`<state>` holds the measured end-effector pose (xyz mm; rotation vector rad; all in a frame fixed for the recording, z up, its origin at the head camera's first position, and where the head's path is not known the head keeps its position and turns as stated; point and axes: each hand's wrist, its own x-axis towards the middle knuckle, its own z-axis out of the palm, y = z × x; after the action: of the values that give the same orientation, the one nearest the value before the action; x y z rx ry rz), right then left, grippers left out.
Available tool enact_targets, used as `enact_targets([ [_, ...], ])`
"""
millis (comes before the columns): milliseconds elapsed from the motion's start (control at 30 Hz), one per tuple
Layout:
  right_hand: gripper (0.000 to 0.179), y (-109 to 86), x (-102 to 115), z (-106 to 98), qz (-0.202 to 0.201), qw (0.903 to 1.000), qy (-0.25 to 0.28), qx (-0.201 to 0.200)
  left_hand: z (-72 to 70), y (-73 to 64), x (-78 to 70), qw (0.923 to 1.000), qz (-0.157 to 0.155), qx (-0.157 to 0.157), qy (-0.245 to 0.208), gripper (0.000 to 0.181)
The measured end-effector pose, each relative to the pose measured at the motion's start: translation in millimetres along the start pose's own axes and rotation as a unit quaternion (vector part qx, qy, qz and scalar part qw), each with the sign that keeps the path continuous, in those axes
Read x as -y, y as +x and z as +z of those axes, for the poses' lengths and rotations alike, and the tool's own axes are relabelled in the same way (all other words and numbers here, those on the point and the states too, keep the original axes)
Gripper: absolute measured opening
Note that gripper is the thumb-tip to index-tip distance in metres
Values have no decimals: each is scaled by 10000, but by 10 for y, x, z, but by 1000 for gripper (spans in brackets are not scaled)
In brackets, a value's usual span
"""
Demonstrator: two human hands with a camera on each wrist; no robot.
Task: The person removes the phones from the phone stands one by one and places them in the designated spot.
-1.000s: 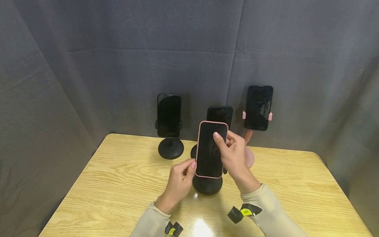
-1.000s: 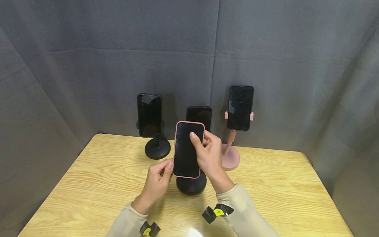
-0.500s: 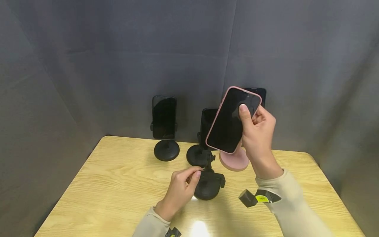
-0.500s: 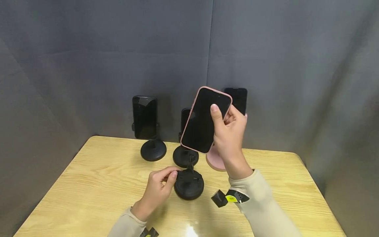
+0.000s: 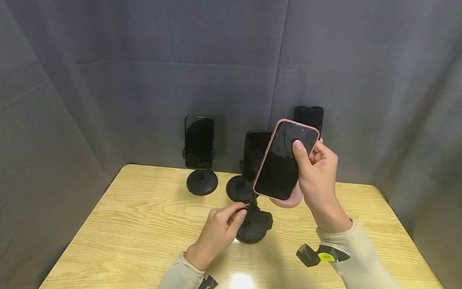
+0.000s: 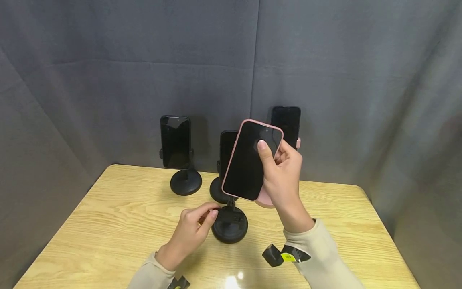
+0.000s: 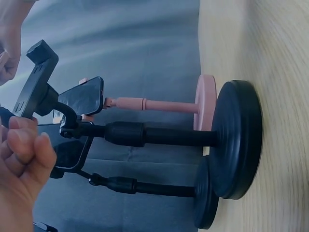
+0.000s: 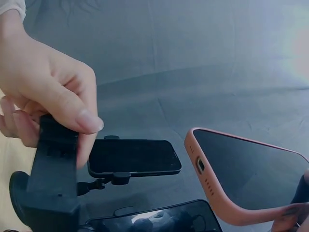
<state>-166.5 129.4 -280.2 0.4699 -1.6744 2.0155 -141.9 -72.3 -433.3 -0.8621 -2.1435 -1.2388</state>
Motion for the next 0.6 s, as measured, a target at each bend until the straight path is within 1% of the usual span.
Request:
enact_targets([
  [167, 14, -66, -32, -32, 237, 9995, -189, -76, 2, -1, -2, 9999, -85, 4, -132, 15],
  [367, 13, -135, -87, -91, 399, 9983, -418, 13, -4, -5, -8, 9997, -156, 31, -159, 16],
  [600, 16, -204, -157, -163, 546, 9973, -498, 25, -20, 12, -20, 9992, -312, 184, -149, 19],
])
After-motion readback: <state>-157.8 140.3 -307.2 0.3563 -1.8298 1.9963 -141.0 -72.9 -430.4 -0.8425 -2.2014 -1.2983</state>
